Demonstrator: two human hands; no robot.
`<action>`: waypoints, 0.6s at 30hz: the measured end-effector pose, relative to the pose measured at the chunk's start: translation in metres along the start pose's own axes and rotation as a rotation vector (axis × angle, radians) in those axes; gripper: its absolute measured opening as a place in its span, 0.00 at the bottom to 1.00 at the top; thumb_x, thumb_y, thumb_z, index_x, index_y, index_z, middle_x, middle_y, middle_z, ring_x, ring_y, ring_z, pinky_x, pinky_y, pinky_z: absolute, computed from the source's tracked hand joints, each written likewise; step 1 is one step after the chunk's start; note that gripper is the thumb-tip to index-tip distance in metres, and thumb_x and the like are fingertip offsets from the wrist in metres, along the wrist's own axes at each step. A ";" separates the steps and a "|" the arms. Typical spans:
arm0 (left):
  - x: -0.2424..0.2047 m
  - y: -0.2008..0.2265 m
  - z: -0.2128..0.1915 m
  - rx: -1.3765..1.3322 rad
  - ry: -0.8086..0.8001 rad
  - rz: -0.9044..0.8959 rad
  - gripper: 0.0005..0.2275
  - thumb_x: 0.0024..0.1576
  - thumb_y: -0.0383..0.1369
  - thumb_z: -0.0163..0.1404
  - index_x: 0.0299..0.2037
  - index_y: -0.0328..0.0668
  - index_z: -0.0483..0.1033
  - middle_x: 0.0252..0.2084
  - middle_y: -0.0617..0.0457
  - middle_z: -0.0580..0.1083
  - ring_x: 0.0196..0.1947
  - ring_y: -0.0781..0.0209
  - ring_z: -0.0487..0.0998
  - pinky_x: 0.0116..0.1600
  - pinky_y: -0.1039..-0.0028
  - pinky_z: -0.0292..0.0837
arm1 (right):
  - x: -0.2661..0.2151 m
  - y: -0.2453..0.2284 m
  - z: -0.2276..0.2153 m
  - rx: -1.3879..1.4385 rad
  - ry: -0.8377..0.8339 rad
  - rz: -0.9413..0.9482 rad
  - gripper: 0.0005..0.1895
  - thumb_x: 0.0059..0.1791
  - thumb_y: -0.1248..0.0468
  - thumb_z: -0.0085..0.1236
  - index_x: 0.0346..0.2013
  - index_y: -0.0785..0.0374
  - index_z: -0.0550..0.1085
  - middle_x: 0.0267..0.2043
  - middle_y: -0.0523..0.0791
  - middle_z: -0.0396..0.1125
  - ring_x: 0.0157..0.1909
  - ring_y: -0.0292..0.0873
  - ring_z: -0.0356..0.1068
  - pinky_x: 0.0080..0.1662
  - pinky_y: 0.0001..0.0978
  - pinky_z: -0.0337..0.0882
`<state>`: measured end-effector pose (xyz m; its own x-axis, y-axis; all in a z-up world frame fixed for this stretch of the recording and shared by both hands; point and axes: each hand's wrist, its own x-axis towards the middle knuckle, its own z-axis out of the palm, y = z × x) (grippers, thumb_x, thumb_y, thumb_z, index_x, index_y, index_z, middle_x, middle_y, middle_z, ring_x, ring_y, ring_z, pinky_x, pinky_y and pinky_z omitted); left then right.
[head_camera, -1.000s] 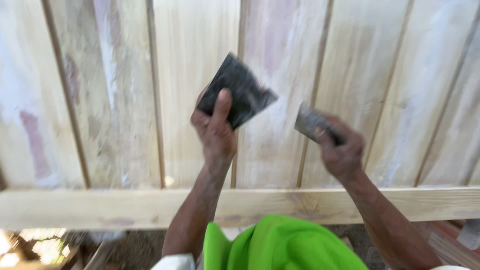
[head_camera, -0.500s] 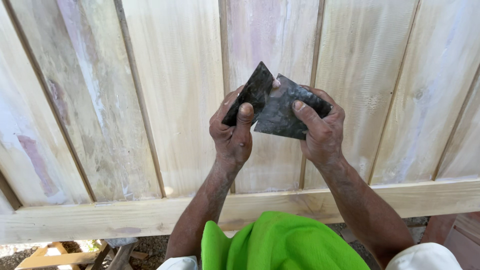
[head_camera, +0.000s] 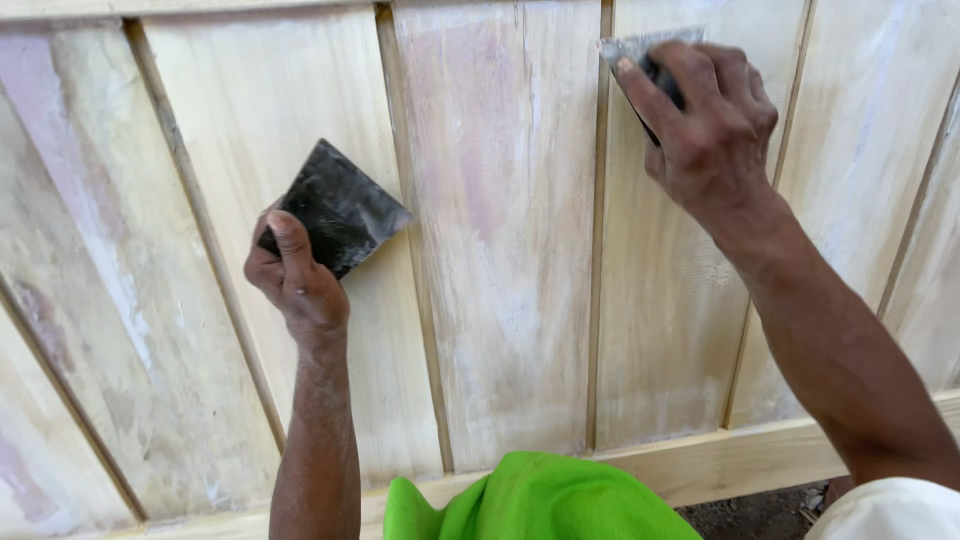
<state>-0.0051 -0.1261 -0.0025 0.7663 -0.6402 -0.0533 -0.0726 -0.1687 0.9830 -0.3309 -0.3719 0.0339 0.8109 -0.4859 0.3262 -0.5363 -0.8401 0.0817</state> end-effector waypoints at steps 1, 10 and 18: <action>0.005 -0.003 0.000 -0.001 0.001 0.027 0.25 0.73 0.52 0.45 0.28 0.41 0.64 0.21 0.65 0.55 0.23 0.73 0.50 0.29 0.76 0.42 | 0.000 0.006 0.009 -0.018 -0.009 0.007 0.27 0.47 0.74 0.71 0.60 0.54 0.78 0.58 0.45 0.68 0.59 0.48 0.68 0.52 0.42 0.78; 0.012 -0.001 0.001 0.021 0.032 0.036 0.25 0.70 0.51 0.44 0.25 0.42 0.61 0.23 0.65 0.58 0.24 0.73 0.57 0.29 0.76 0.51 | 0.006 0.001 0.061 -0.060 0.040 0.076 0.28 0.49 0.73 0.71 0.63 0.51 0.77 0.64 0.46 0.65 0.67 0.52 0.65 0.63 0.48 0.76; 0.007 -0.010 -0.005 0.023 0.044 0.008 0.25 0.73 0.50 0.45 0.27 0.41 0.60 0.23 0.63 0.56 0.26 0.73 0.55 0.32 0.78 0.52 | 0.011 0.001 0.066 -0.053 0.020 0.070 0.28 0.50 0.72 0.72 0.64 0.51 0.77 0.65 0.45 0.64 0.65 0.50 0.65 0.64 0.48 0.76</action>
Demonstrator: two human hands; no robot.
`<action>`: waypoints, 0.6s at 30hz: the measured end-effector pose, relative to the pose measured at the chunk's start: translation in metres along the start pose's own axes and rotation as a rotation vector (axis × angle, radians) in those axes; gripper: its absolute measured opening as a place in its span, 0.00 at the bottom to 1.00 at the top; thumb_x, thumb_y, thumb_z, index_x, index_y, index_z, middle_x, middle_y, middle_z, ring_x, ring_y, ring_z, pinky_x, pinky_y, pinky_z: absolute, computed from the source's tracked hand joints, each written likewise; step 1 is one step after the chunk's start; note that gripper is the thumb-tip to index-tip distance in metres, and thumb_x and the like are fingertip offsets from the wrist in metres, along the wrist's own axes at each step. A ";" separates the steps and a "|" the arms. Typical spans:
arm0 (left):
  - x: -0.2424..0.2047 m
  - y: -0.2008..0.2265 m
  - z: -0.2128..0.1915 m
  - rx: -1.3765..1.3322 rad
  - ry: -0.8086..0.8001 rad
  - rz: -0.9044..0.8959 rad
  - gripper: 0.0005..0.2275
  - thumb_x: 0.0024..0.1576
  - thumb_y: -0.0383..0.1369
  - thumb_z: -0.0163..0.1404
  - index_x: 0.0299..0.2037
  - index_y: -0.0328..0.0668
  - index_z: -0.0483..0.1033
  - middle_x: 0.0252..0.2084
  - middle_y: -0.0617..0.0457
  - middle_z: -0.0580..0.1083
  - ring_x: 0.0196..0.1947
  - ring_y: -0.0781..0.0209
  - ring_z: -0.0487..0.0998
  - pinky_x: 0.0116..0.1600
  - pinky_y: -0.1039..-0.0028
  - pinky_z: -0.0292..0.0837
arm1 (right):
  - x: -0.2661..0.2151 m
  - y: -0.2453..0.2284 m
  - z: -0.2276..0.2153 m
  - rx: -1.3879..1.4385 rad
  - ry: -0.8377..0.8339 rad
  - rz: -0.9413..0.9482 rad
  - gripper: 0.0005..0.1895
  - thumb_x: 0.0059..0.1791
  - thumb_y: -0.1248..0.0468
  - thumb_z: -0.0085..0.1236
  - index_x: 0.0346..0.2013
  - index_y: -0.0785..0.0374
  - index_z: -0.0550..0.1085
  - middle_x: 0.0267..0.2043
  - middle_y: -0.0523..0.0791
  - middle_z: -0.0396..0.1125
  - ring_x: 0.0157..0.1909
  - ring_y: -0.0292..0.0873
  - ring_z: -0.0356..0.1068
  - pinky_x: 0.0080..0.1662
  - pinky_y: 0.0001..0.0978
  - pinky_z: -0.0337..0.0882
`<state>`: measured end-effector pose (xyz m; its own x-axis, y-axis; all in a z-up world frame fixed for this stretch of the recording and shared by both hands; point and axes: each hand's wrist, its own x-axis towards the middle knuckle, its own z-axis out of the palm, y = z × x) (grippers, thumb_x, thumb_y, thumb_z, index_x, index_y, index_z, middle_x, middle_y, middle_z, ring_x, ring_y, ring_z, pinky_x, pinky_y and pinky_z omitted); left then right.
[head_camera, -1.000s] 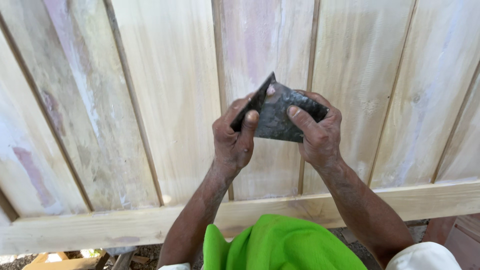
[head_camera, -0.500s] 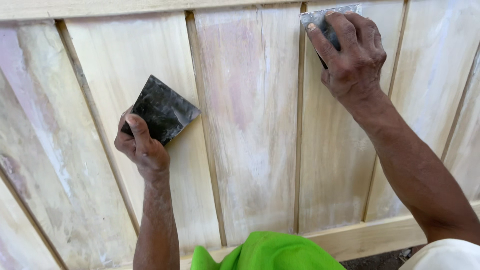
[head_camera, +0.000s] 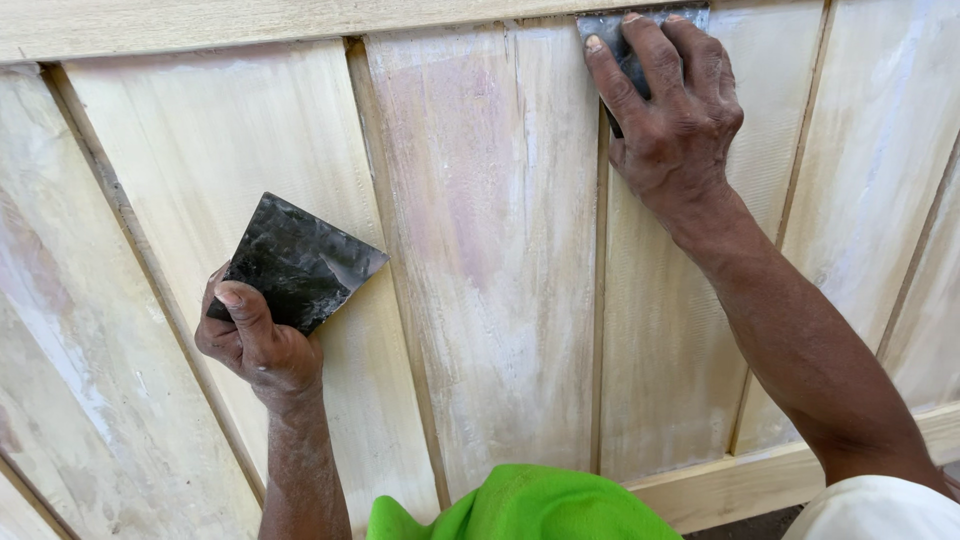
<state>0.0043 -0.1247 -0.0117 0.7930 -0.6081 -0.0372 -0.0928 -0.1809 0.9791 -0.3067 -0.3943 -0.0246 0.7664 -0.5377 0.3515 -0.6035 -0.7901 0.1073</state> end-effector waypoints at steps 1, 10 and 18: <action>0.000 -0.001 0.001 -0.015 -0.003 0.002 0.25 0.73 0.50 0.45 0.27 0.42 0.59 0.23 0.63 0.56 0.26 0.73 0.55 0.32 0.78 0.52 | 0.001 -0.001 -0.001 0.003 -0.016 0.011 0.28 0.49 0.72 0.72 0.63 0.51 0.77 0.65 0.44 0.65 0.66 0.51 0.65 0.63 0.46 0.77; -0.001 0.000 0.002 -0.021 -0.013 0.038 0.27 0.75 0.50 0.46 0.33 0.31 0.70 0.27 0.60 0.62 0.30 0.71 0.59 0.36 0.78 0.55 | 0.048 0.009 -0.049 0.093 -0.245 -0.005 0.22 0.48 0.70 0.71 0.55 0.50 0.80 0.56 0.40 0.72 0.59 0.45 0.70 0.49 0.38 0.79; 0.000 0.001 -0.001 0.016 0.003 -0.017 0.27 0.71 0.52 0.45 0.43 0.28 0.77 0.28 0.62 0.62 0.27 0.74 0.59 0.34 0.80 0.55 | 0.025 -0.008 -0.033 0.014 -0.085 0.012 0.23 0.52 0.70 0.72 0.60 0.47 0.79 0.60 0.38 0.71 0.61 0.44 0.68 0.54 0.39 0.79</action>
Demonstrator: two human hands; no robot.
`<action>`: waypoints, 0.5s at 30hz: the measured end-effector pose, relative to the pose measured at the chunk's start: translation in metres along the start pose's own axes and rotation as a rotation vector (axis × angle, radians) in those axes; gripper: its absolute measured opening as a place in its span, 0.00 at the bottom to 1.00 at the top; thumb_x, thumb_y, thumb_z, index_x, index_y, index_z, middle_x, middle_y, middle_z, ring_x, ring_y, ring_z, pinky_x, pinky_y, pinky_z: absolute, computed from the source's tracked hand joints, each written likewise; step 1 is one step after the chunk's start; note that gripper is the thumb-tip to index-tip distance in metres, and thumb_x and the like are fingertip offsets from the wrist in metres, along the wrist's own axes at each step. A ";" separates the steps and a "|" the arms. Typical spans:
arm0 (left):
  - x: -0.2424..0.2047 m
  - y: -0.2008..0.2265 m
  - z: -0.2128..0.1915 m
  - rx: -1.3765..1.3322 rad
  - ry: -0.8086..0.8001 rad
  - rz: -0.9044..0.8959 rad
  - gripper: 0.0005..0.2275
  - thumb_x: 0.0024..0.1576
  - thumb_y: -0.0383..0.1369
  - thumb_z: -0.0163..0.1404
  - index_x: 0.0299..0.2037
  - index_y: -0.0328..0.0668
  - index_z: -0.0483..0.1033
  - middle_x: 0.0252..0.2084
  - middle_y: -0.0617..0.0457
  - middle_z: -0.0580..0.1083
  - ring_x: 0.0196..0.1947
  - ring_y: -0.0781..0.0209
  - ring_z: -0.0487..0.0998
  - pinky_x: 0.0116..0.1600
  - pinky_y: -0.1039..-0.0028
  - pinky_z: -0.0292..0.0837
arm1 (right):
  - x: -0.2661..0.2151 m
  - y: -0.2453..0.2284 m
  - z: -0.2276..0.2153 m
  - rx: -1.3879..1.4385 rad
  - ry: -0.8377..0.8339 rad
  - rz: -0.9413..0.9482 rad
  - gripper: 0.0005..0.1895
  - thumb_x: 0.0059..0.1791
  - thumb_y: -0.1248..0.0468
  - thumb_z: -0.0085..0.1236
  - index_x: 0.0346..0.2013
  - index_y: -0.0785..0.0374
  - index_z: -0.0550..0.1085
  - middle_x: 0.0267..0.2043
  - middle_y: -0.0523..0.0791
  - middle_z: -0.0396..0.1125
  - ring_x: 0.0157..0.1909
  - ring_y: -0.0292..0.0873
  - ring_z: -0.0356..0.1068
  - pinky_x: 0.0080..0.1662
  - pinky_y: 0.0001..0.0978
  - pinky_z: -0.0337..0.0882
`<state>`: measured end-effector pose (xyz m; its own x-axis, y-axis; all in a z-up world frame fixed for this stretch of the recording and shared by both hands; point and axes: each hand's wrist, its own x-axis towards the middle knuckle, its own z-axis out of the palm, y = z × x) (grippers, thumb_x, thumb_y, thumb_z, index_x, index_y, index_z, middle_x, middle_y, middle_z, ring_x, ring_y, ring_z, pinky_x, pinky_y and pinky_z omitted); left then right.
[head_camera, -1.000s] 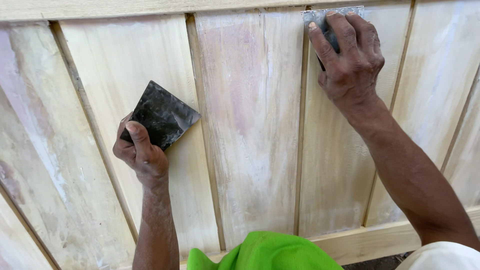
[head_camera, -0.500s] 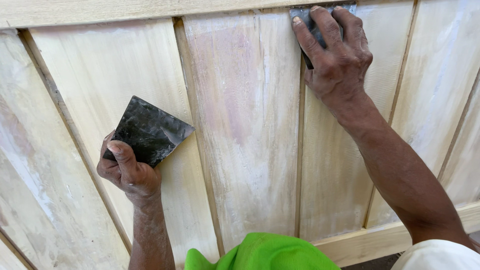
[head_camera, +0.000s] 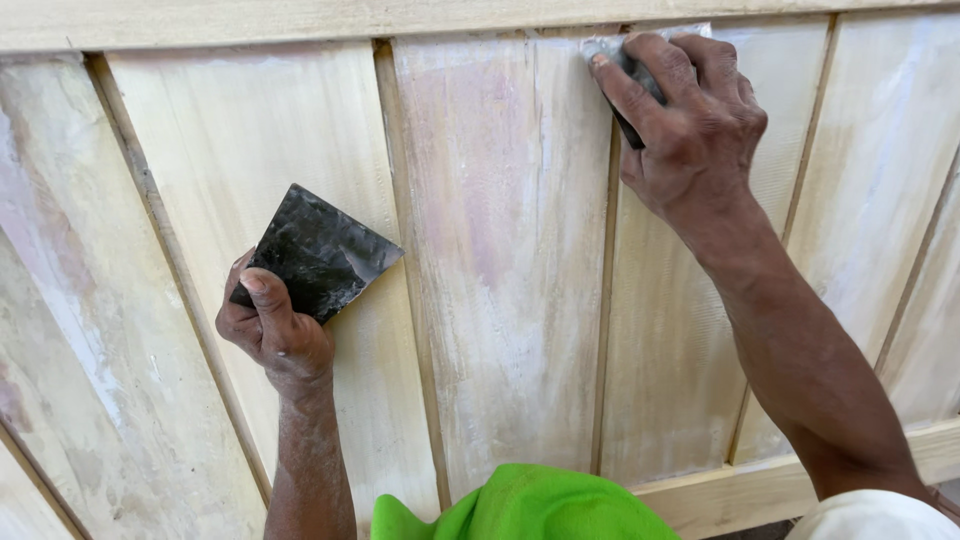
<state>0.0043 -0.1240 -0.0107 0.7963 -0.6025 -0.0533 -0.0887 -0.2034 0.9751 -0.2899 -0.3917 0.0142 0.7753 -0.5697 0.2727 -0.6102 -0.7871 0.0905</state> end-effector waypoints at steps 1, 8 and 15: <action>-0.001 0.001 -0.002 0.024 0.013 -0.015 0.27 0.71 0.53 0.45 0.44 0.28 0.78 0.27 0.62 0.61 0.26 0.74 0.58 0.33 0.81 0.53 | -0.001 -0.003 0.010 -0.013 0.031 -0.001 0.23 0.50 0.67 0.72 0.59 0.48 0.79 0.61 0.40 0.70 0.61 0.46 0.68 0.53 0.40 0.79; 0.000 0.002 0.004 -0.039 -0.027 0.008 0.27 0.71 0.53 0.45 0.41 0.28 0.76 0.29 0.61 0.66 0.28 0.74 0.64 0.34 0.81 0.60 | 0.000 -0.021 0.031 0.033 0.081 0.105 0.27 0.48 0.67 0.73 0.61 0.49 0.77 0.63 0.43 0.66 0.66 0.49 0.63 0.58 0.48 0.73; 0.003 -0.001 0.005 -0.118 -0.073 0.069 0.27 0.74 0.52 0.46 0.39 0.27 0.73 0.32 0.57 0.69 0.33 0.70 0.68 0.39 0.78 0.66 | 0.013 -0.009 -0.013 0.213 -0.251 0.084 0.27 0.45 0.68 0.72 0.59 0.53 0.78 0.60 0.44 0.68 0.60 0.50 0.65 0.47 0.50 0.70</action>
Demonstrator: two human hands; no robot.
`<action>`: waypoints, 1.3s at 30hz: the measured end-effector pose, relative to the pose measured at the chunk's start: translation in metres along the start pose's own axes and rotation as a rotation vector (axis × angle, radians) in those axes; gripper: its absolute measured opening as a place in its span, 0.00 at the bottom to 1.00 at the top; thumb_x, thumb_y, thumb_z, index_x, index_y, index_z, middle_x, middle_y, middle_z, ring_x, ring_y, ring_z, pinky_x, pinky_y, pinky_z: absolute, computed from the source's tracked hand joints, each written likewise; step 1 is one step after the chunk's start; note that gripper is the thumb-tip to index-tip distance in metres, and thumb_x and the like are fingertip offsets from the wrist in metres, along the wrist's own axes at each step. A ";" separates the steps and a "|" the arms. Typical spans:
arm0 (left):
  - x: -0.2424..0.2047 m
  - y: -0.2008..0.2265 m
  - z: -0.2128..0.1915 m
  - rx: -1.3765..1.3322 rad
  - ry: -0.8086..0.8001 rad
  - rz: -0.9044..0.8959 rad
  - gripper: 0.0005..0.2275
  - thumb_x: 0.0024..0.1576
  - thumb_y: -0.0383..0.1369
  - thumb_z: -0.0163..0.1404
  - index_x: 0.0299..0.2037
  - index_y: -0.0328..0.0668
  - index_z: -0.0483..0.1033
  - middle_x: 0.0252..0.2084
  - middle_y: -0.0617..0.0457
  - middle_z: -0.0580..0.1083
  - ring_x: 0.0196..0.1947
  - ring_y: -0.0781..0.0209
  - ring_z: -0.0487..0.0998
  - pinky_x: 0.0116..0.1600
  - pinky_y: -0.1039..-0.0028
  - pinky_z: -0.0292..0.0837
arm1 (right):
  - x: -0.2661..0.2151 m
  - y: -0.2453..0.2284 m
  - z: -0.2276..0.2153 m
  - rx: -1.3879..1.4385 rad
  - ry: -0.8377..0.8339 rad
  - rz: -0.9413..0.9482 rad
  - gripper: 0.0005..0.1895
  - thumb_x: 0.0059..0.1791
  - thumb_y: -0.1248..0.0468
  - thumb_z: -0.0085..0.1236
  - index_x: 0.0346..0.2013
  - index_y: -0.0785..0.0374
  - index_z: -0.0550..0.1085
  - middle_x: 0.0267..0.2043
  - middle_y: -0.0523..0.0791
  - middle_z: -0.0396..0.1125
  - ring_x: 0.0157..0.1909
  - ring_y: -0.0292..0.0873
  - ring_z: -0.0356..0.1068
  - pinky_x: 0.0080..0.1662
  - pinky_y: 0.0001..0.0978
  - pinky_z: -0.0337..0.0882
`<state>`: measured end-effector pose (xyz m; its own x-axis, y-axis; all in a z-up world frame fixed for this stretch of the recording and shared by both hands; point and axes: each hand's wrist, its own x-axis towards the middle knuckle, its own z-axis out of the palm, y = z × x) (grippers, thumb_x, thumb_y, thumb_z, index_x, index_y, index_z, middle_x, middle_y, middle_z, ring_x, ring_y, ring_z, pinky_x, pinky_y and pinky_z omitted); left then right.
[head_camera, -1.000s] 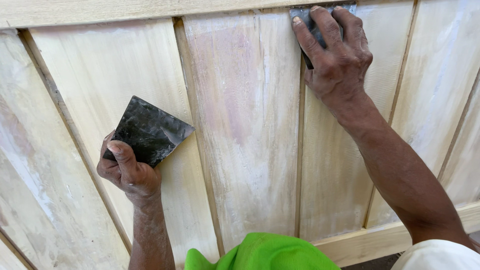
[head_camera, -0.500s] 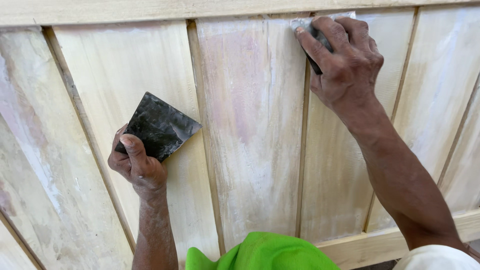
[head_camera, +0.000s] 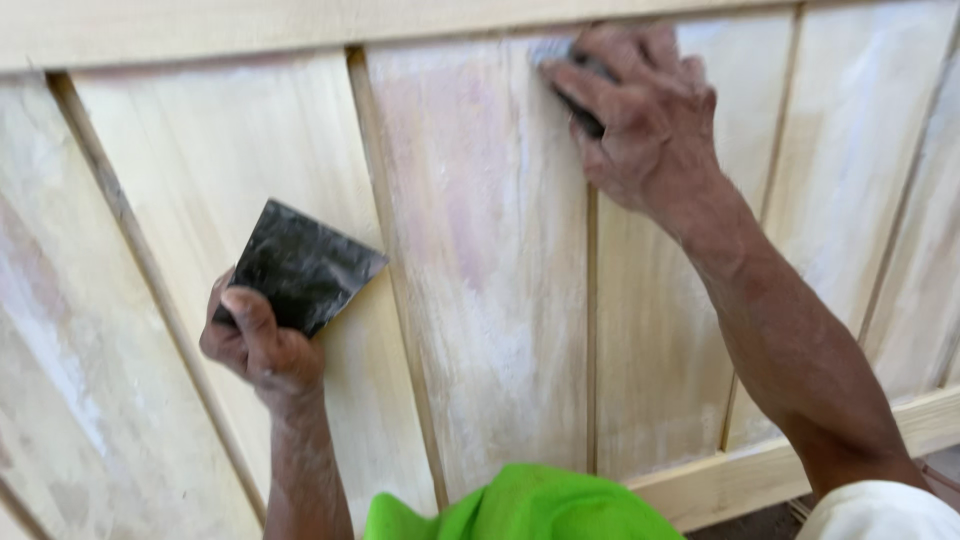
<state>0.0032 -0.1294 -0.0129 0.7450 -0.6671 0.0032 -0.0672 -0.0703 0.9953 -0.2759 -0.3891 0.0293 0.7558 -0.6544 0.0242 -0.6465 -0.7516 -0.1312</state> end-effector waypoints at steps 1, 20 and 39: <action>0.001 0.001 0.000 -0.012 -0.003 0.002 0.27 0.74 0.52 0.46 0.39 0.27 0.72 0.33 0.56 0.69 0.33 0.69 0.69 0.39 0.78 0.67 | 0.000 0.000 -0.004 0.008 -0.001 0.011 0.25 0.47 0.67 0.72 0.59 0.52 0.78 0.61 0.43 0.69 0.61 0.50 0.65 0.49 0.49 0.70; -0.009 0.008 -0.009 0.119 0.017 -0.036 0.27 0.71 0.52 0.43 0.43 0.26 0.76 0.25 0.61 0.63 0.27 0.73 0.59 0.33 0.79 0.52 | 0.016 -0.031 0.008 0.074 0.027 0.072 0.18 0.55 0.57 0.68 0.59 0.55 0.77 0.59 0.44 0.67 0.61 0.52 0.62 0.51 0.52 0.67; -0.004 0.000 -0.005 0.075 0.010 -0.034 0.26 0.70 0.52 0.45 0.43 0.27 0.76 0.22 0.65 0.57 0.26 0.76 0.54 0.32 0.81 0.48 | 0.021 -0.053 0.040 -0.071 0.232 0.035 0.22 0.54 0.55 0.69 0.61 0.54 0.76 0.63 0.45 0.62 0.65 0.52 0.58 0.54 0.54 0.65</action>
<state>0.0041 -0.1232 -0.0126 0.7540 -0.6562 -0.0295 -0.0904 -0.1482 0.9848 -0.2211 -0.3595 -0.0032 0.6938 -0.6758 0.2488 -0.6840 -0.7265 -0.0658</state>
